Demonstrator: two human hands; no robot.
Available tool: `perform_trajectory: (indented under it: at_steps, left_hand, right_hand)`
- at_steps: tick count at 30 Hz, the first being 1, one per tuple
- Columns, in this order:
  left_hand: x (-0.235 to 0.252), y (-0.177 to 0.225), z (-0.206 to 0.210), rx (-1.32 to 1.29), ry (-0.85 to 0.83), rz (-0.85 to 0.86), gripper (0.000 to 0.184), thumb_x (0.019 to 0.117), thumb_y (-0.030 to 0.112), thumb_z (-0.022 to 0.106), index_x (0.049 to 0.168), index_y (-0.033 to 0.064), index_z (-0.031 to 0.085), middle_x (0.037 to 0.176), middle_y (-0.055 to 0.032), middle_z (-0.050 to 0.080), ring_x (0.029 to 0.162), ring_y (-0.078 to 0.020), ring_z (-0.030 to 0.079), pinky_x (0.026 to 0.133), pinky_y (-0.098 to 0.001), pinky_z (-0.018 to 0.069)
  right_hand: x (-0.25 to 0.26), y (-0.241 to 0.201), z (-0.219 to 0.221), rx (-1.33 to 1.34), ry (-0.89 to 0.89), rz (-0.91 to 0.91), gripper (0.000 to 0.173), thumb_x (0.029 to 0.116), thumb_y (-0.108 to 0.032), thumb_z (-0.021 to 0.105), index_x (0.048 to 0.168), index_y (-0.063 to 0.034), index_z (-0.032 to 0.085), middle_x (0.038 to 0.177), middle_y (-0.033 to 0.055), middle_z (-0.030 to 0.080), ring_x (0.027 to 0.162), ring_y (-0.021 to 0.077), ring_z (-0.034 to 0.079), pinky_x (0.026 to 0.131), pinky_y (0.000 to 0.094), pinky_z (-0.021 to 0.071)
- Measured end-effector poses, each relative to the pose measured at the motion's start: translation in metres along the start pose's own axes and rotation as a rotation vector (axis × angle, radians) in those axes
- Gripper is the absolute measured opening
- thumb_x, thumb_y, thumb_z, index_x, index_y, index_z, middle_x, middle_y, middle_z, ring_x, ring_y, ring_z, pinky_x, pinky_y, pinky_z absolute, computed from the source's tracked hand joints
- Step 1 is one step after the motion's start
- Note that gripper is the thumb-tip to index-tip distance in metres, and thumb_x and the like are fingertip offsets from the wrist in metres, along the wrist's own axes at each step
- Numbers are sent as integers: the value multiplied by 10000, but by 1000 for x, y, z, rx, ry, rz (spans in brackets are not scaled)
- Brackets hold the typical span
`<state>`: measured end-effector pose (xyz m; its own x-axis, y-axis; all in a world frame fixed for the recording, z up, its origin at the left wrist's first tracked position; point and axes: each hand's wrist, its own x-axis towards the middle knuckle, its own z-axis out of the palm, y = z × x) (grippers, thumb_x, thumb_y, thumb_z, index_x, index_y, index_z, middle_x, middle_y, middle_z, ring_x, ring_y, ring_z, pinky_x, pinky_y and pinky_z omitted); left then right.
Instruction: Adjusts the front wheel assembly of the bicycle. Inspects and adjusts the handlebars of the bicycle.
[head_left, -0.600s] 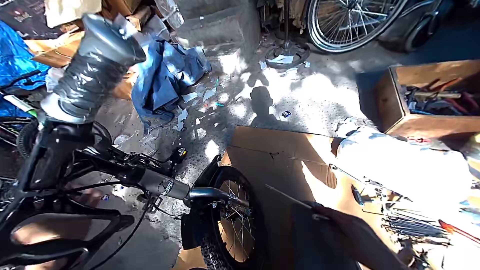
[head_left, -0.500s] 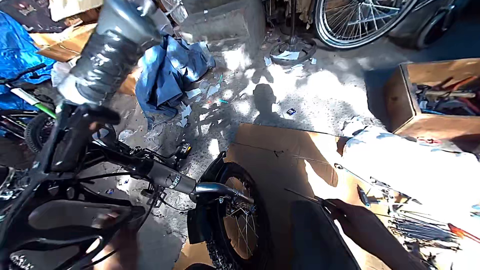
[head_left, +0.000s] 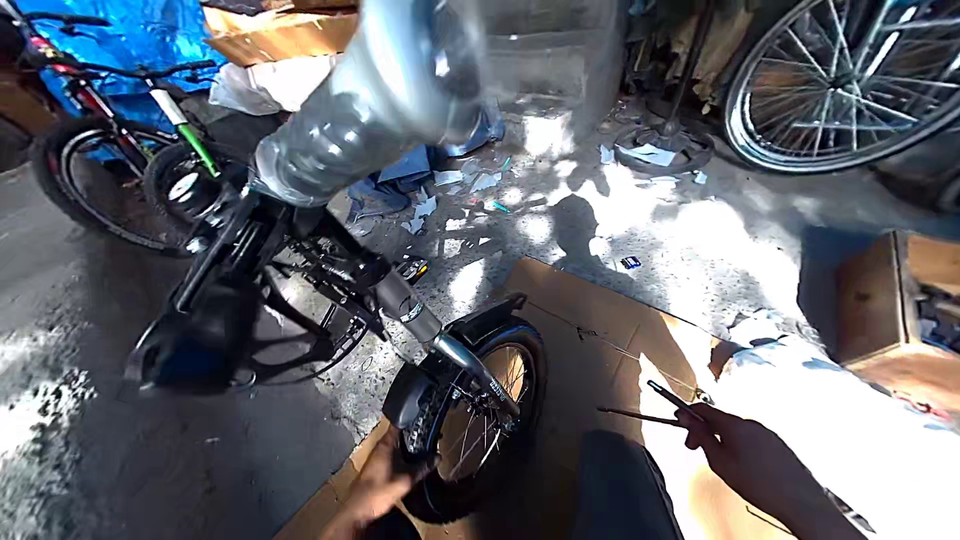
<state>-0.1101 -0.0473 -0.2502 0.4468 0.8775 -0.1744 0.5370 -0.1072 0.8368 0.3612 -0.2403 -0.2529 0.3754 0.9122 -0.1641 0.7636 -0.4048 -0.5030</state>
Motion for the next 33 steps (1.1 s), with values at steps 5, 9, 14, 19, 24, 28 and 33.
perform_trajectory:
  at_steps: [5,9,14,19,24,28,33]
  left_hand:
    - [6,18,8,400,107,-141,876,790,412,798,1486,41,416,1372,-102,608,1234,-206,618,1065,-438,516]
    - [-31,50,65,533,666,58,498,904,407,657,1136,-34,668,1091,-227,660,1003,-372,666,857,-536,567]
    - [-7,63,123,-726,462,-206,400,1112,228,367,1226,-72,605,1081,-173,703,990,-242,704,902,-423,595]
    - [35,61,132,-1252,594,-270,424,1100,311,368,1376,22,508,1323,-160,607,1184,-268,627,996,-462,528]
    - [51,56,130,-1358,468,-202,430,1090,365,350,1371,76,499,1339,-127,593,1216,-274,600,1010,-501,501]
    - [54,54,132,-1374,430,-127,413,1097,359,335,1354,92,516,1329,-116,605,1244,-271,586,1061,-517,475]
    - [53,51,129,-1334,417,-116,420,1114,328,308,1393,74,492,1383,-128,584,1283,-270,571,1086,-484,471]
  right_hand:
    - [-44,-12,-26,222,170,-190,387,1070,-415,437,1156,-184,736,938,-50,774,797,126,729,724,472,598]
    - [-94,-31,-31,677,150,-208,319,1087,-190,457,1229,-32,696,1018,6,783,755,23,678,632,222,536]
    - [-117,-48,7,1005,50,-157,356,1104,-224,424,1256,-31,682,979,21,781,572,-15,548,495,184,432]
    - [-119,-68,36,1143,65,-94,363,1100,-198,421,1240,12,682,960,98,778,509,0,482,450,182,374]
    - [-128,-69,42,1186,108,-83,358,1103,-194,422,1239,6,685,942,100,777,510,-7,484,451,175,363]
    - [-126,-70,46,1183,142,-67,369,1102,-204,425,1243,21,682,935,112,776,495,8,481,439,185,369]
    - [-115,-61,55,1375,80,32,400,1102,-219,404,1221,34,690,911,159,761,447,5,403,408,181,318]
